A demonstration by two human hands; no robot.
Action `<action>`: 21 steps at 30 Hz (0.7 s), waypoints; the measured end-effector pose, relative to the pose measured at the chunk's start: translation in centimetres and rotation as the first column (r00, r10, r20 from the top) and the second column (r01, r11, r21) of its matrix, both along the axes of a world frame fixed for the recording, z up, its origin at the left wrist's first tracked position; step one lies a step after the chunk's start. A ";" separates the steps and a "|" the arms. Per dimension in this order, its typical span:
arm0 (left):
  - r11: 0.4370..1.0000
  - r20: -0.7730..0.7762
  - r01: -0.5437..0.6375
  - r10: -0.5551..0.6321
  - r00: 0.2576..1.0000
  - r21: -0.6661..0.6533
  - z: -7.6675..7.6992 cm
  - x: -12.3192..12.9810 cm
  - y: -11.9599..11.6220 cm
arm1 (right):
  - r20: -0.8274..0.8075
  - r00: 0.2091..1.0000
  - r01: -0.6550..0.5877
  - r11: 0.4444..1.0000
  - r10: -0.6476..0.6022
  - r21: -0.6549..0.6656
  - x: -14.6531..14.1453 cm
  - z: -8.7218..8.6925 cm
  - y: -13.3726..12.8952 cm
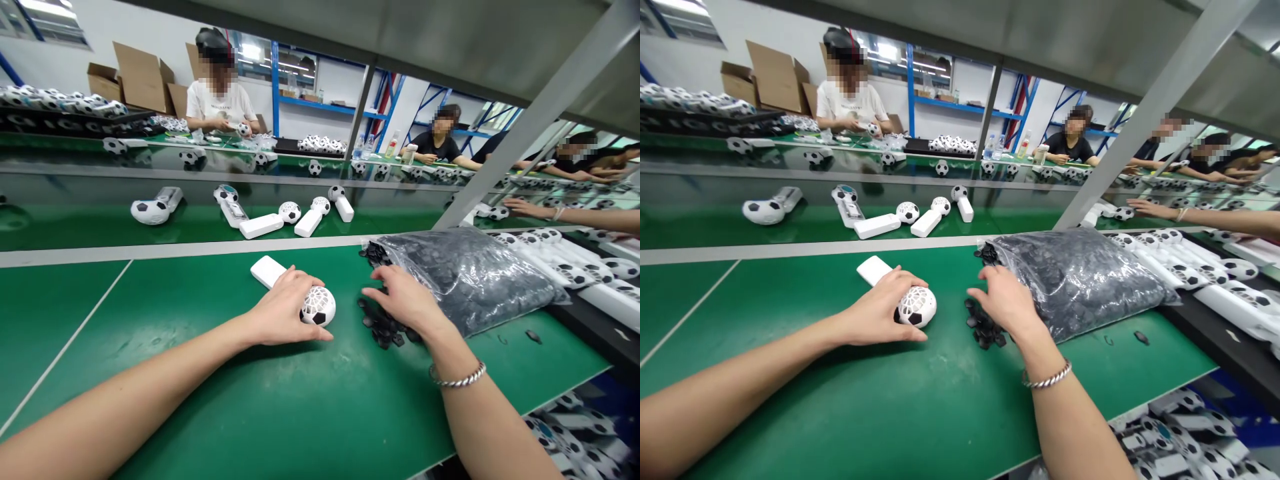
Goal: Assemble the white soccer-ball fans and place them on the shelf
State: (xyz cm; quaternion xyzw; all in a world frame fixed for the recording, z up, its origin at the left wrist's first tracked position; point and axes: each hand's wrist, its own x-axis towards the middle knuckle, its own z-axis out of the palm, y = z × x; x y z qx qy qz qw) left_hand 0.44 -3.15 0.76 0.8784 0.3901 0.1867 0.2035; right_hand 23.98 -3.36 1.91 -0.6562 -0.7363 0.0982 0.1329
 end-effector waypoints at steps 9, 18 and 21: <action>0.972 -0.058 0.097 -0.112 0.992 -0.214 0.8 -0.6 -0.1 | 0.366 0.929 0.090 0.992 -0.050 -0.093 0.9 -0.1 0.3; 0.943 0.059 0.110 -0.096 0.994 -0.313 0.4 -0.6 0.0 | 0.087 0.994 -0.059 0.994 0.066 -0.088 0.4 0.3 0.0; 0.929 0.068 0.180 -0.167 0.984 -0.322 0.6 -1.4 0.7 | -0.323 0.908 -0.274 0.961 0.268 0.026 -0.9 0.2 -0.4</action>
